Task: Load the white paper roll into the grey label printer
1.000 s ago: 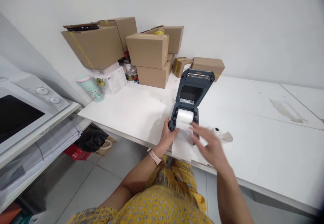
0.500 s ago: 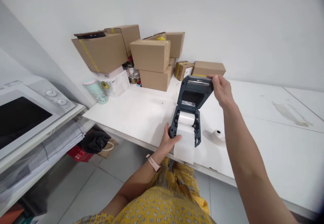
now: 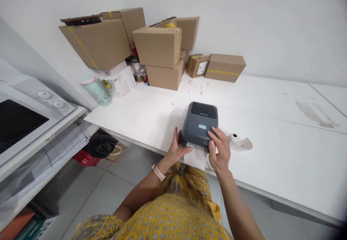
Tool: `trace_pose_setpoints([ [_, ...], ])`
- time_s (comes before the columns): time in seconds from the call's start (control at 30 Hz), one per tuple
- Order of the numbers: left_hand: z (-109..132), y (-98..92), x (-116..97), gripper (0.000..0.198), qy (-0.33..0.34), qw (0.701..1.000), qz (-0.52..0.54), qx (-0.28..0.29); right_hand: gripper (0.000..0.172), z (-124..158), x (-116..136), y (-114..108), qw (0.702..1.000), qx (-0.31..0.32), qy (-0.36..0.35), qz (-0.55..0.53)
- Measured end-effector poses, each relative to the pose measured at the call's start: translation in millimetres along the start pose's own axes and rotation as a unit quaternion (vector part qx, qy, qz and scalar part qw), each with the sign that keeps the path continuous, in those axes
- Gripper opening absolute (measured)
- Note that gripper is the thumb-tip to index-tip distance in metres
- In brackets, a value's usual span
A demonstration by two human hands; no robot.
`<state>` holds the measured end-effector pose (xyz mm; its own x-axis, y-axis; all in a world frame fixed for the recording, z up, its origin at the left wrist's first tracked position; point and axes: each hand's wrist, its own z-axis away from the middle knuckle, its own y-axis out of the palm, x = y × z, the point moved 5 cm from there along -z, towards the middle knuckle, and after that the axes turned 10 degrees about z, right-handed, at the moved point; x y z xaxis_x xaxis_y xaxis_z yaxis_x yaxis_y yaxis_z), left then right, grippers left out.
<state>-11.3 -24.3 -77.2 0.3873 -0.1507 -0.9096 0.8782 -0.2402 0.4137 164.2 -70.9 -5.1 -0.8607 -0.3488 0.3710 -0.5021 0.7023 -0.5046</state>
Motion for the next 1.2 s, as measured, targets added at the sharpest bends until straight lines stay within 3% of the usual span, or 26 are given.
trace_pose_setpoints([
  [0.1, 4, -3.4, -15, 0.102, 0.027, 0.998, -0.044, -0.032, 0.033, 11, -1, 7, 0.999, -0.030, 0.032, -0.020],
  [0.17, 1, -1.7, -36, 0.081, 0.092, 0.988, -0.103, -0.070, 0.033, 18, -1, 11, 0.998, -0.034, 0.049, -0.027],
  [0.3, -16, 21.3, -93, 0.061, 0.271, 0.925, -0.227, -0.138, 0.034, 23, -3, 14, 0.994, -0.057, 0.081, -0.051],
  [0.37, -33, 44.4, -114, 0.059, 0.333, 0.890, -0.291, -0.109, 0.032, 20, -4, 14, 0.993, -0.065, 0.090, -0.043],
  [0.43, -54, 71.0, -124, 0.059, 0.362, 0.859, -0.361, -0.027, 0.029, 16, -5, 13, 0.993, -0.072, 0.087, -0.025],
  [0.53, -79, 99.2, -120, 0.060, 0.375, 0.827, -0.411, 0.088, 0.024, 12, -5, 13, 0.994, -0.082, 0.072, -0.003],
  [0.63, -91, 106.9, -109, 0.061, 0.356, 0.829, -0.410, 0.133, 0.025, 14, -7, 15, 0.994, -0.081, 0.079, -0.001],
  [0.77, -95, 104.1, -100, 0.063, 0.320, 0.840, -0.416, 0.135, 0.028, 16, -15, 20, 0.989, -0.068, 0.129, -0.027],
  [0.87, -94, 105.3, -98, 0.062, 0.328, 0.828, -0.430, 0.149, 0.043, 15, -25, 27, 0.980, -0.039, 0.187, -0.060],
  [1.0, -98, 105.0, -95, 0.062, 0.313, 0.829, -0.444, 0.133, 0.070, 23, -41, 42, 0.959, 0.046, 0.248, -0.131],
  [1.1, -99, 103.9, -92, 0.062, 0.318, 0.835, -0.432, 0.124, 0.076, 34, -48, 51, 0.932, 0.114, 0.287, -0.192],
  [1.2, -100, 102.2, -87, 0.061, 0.310, 0.827, -0.453, 0.125, 0.080, 39, -50, 50, 0.920, 0.124, 0.304, -0.215],
])
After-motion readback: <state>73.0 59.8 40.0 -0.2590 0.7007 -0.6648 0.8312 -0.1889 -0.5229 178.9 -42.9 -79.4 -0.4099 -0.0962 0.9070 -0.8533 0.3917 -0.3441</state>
